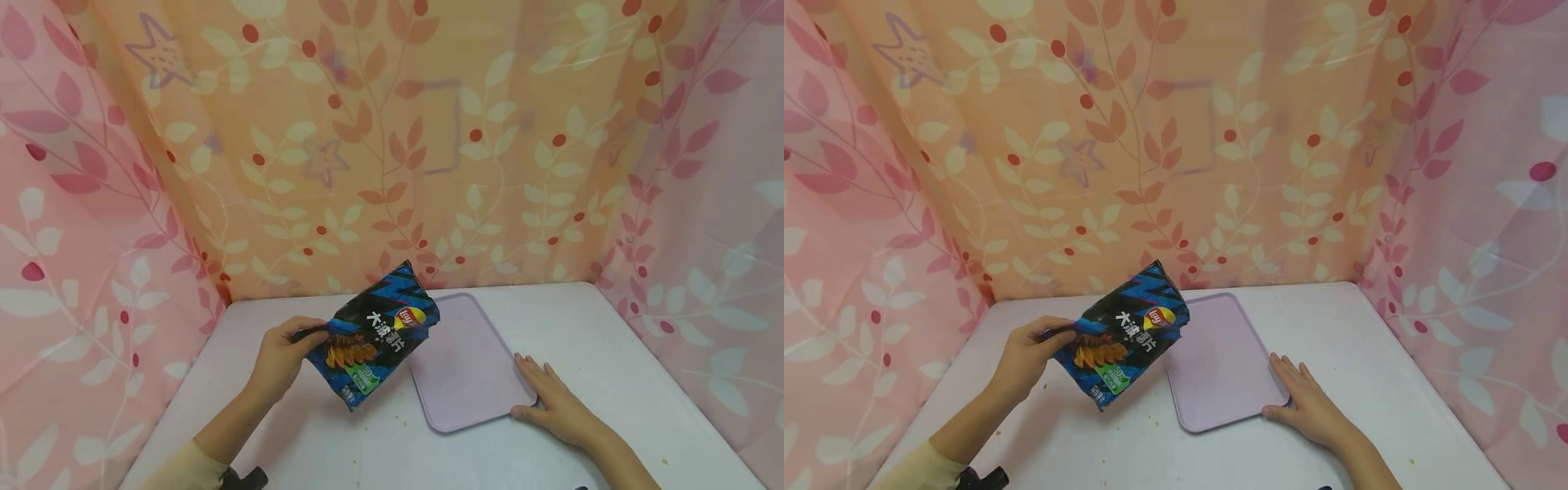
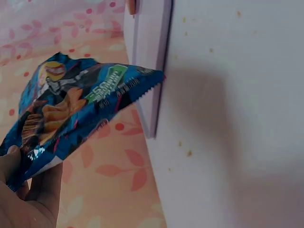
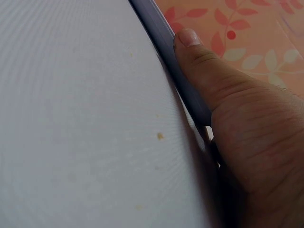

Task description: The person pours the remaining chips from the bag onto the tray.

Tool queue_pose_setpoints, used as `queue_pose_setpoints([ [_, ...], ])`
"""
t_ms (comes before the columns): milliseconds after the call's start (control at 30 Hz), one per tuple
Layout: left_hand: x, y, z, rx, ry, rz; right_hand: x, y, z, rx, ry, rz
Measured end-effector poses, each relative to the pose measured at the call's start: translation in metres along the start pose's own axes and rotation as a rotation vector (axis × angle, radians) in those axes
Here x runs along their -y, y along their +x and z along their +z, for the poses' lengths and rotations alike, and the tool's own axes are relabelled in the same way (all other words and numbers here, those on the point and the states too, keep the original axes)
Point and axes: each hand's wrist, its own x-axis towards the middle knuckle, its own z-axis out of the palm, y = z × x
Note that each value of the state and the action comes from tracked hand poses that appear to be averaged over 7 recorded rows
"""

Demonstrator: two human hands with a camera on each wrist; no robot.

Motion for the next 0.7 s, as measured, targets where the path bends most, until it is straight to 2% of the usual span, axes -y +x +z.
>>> queue_pose_setpoints([
  [233,-0.019,0.014,0.014,0.035,-0.016,0.018,-0.001,0.003,0.000,0.005,-0.015,0.019],
  [433,-0.029,0.026,0.029,0.062,-0.068,0.037,-0.002,0.005,0.001,0.014,-0.008,0.038],
  [700,-0.039,0.047,0.057,0.083,-0.125,0.033,-0.001,0.004,0.000,0.048,-0.015,0.084],
])
